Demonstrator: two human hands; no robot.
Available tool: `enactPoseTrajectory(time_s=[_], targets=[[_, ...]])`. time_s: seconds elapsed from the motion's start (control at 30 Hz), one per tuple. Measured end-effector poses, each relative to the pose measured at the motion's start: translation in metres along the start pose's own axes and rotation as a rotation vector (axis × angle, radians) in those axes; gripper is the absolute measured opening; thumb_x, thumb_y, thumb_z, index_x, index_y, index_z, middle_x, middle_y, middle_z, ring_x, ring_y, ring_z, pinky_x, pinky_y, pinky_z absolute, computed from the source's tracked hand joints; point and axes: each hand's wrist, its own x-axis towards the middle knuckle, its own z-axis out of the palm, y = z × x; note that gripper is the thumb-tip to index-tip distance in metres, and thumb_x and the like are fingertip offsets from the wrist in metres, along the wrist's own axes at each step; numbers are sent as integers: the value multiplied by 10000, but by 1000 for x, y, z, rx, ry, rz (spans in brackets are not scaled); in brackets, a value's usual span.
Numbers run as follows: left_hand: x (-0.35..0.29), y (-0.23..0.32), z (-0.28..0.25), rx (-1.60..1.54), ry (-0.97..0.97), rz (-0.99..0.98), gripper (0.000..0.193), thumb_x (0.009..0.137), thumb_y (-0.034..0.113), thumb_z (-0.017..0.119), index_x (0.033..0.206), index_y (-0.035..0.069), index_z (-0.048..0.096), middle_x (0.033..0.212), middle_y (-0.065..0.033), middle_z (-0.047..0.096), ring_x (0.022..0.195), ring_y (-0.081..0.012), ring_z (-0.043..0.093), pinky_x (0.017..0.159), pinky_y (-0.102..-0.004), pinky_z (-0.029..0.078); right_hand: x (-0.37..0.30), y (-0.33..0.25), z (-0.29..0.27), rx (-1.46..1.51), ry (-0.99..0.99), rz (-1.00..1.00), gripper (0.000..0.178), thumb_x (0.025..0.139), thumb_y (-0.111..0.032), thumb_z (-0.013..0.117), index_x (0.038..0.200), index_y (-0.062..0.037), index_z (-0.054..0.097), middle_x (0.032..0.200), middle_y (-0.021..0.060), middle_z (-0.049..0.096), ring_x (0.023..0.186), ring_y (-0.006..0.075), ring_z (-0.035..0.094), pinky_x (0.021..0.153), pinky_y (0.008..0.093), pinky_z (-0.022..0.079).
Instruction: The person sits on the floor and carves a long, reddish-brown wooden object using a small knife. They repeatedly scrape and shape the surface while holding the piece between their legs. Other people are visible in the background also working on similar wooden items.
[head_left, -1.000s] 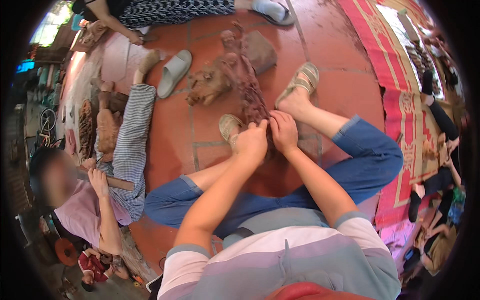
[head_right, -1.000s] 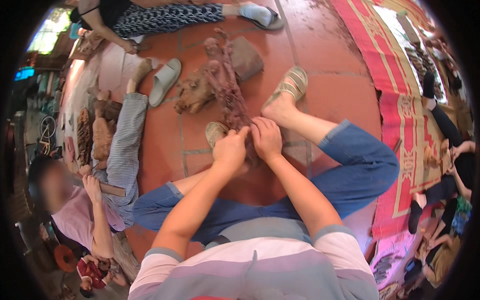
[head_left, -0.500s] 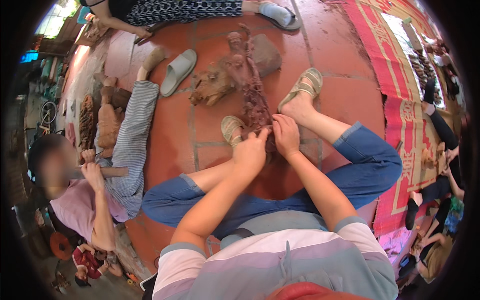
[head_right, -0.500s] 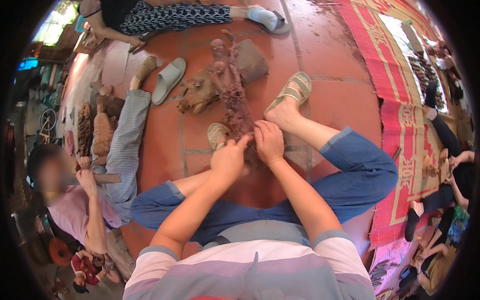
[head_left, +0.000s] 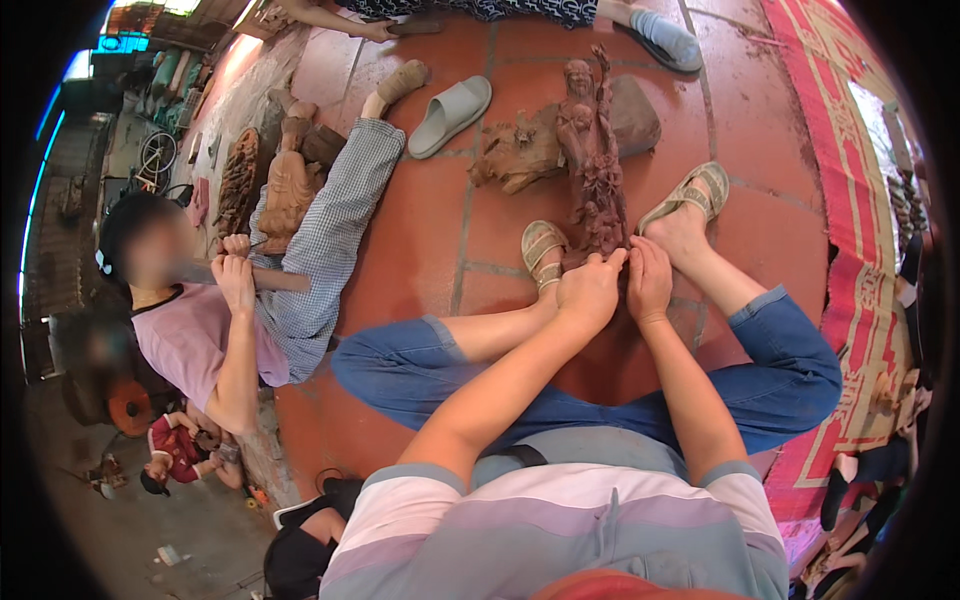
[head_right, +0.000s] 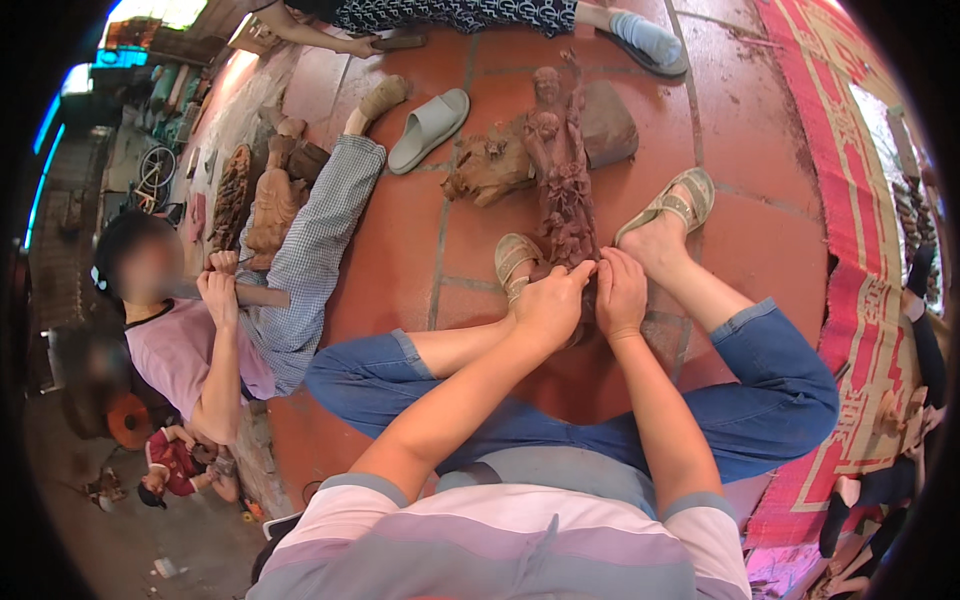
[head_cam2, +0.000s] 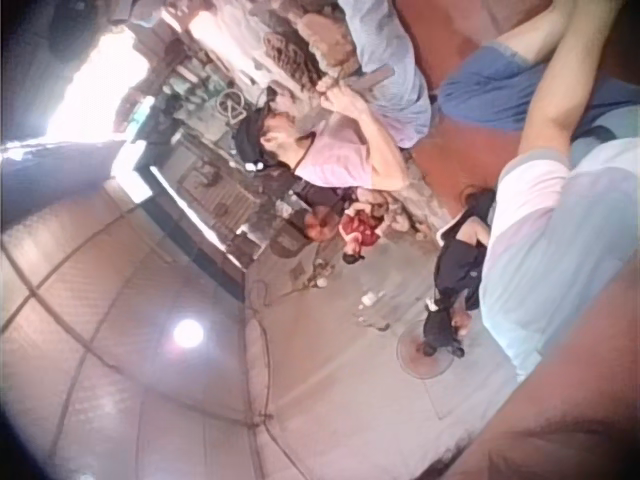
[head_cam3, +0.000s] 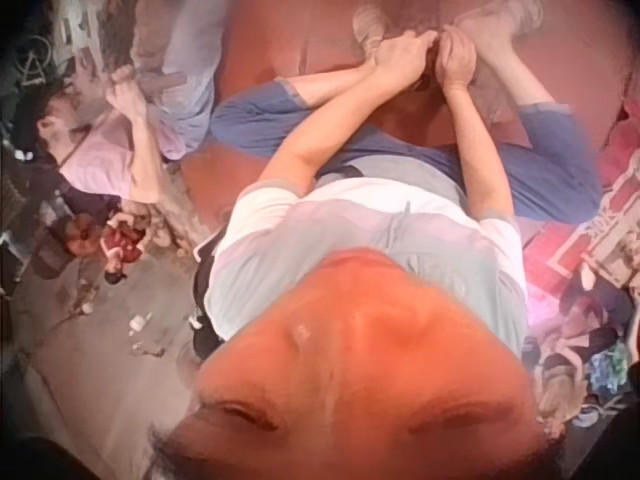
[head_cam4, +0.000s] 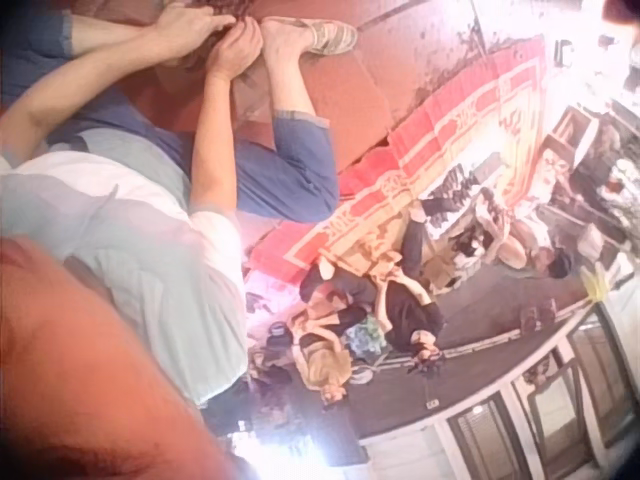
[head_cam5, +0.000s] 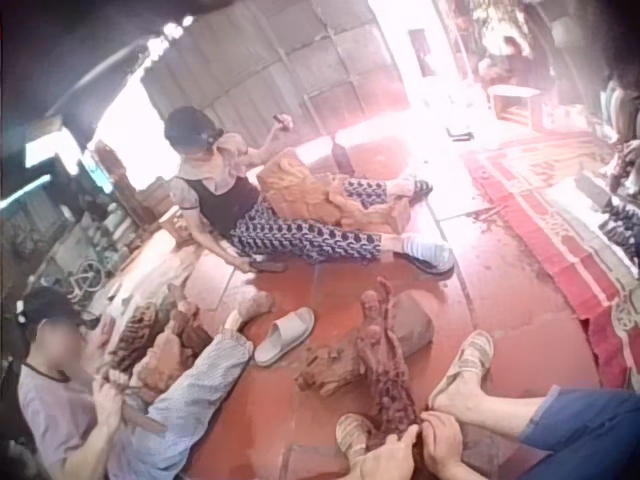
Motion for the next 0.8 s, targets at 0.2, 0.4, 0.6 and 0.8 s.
enactPoseTrajectory(time_s=[0.2,0.4,0.6,0.8], targets=[[-19,-6,-30,-23,-32,-48,295,925,196,480,1206,210,570,893,-177,638,686,-350,672,592,-464,531,-1,-7,8,91,-10,-22,245,921,-191,521,1055,-28,644,1083,145,642,1050,321,577,934,421,428],[9,-3,-4,109,-4,-19,300,870,133,532,1166,128,577,893,-163,638,699,-335,684,590,-421,556,-3,-2,2,-6,-6,14,263,939,-212,503,1073,-32,640,1105,127,636,1056,319,566,939,409,421],[-8,-5,-6,157,-9,0,308,854,125,546,1161,105,567,899,-144,634,669,-287,689,544,-359,560,2,-7,-1,-6,-20,19,290,956,-232,473,1084,-23,629,1114,132,630,1071,318,551,950,409,410],[2,-4,11,188,-75,-39,333,863,136,542,1193,92,528,903,-161,630,675,-288,693,548,-370,563,-3,2,4,12,-22,21,289,952,-228,477,1087,-23,630,1119,131,631,1080,318,549,960,409,406]])
